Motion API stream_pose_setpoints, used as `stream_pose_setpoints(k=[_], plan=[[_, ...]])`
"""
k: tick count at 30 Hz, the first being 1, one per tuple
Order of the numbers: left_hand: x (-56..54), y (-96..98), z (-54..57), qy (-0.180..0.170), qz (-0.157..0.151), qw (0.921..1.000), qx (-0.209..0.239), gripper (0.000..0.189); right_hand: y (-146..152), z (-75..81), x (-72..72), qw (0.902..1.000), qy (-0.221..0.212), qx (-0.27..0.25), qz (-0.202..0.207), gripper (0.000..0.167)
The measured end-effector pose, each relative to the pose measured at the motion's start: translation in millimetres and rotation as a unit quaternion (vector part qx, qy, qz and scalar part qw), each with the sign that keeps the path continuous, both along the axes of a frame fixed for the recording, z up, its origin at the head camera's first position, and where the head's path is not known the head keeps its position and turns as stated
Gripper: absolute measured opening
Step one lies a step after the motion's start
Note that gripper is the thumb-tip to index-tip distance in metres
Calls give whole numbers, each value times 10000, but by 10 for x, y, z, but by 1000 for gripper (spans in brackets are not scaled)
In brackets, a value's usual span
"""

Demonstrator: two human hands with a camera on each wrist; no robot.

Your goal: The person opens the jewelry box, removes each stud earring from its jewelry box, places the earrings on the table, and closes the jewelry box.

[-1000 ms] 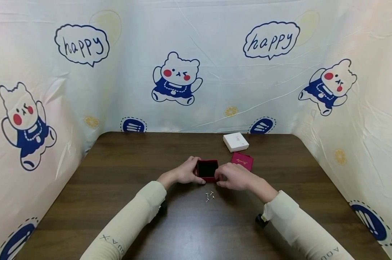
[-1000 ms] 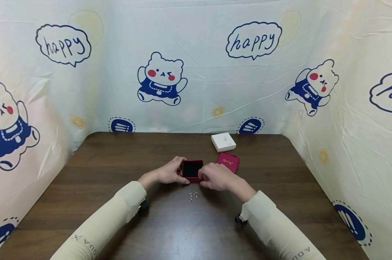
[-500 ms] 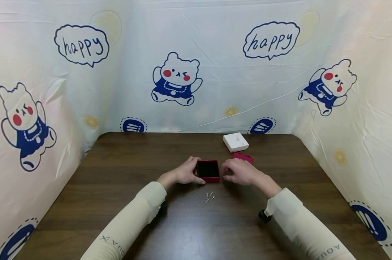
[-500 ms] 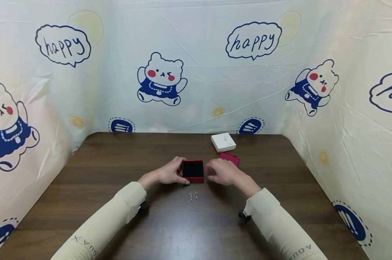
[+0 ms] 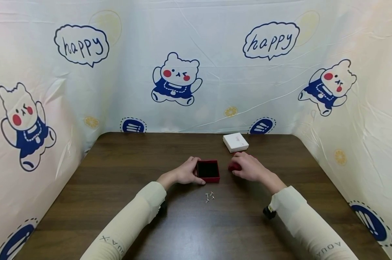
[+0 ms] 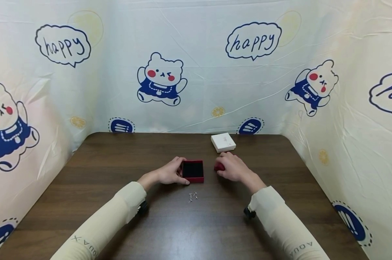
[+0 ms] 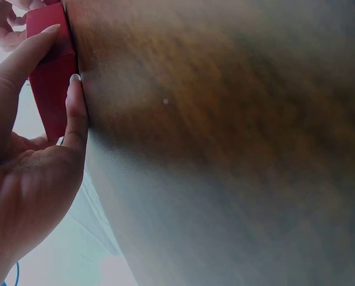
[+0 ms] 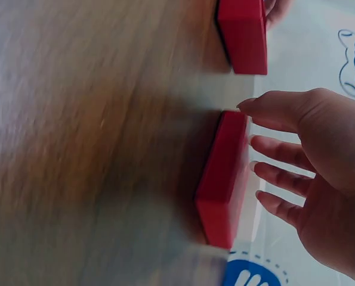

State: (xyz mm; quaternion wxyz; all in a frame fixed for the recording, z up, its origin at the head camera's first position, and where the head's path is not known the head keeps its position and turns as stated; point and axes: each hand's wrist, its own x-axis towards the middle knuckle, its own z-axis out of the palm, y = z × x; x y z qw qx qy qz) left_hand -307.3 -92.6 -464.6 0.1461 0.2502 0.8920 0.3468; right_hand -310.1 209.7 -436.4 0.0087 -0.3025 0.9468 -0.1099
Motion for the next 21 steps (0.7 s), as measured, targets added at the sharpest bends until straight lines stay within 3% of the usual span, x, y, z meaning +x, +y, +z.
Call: stream_pose_setpoints(k=[21], plan=[[4, 8, 8, 4, 33, 10000, -22, 89, 326, -128, -129, 9963, -329, -256, -749, 64]])
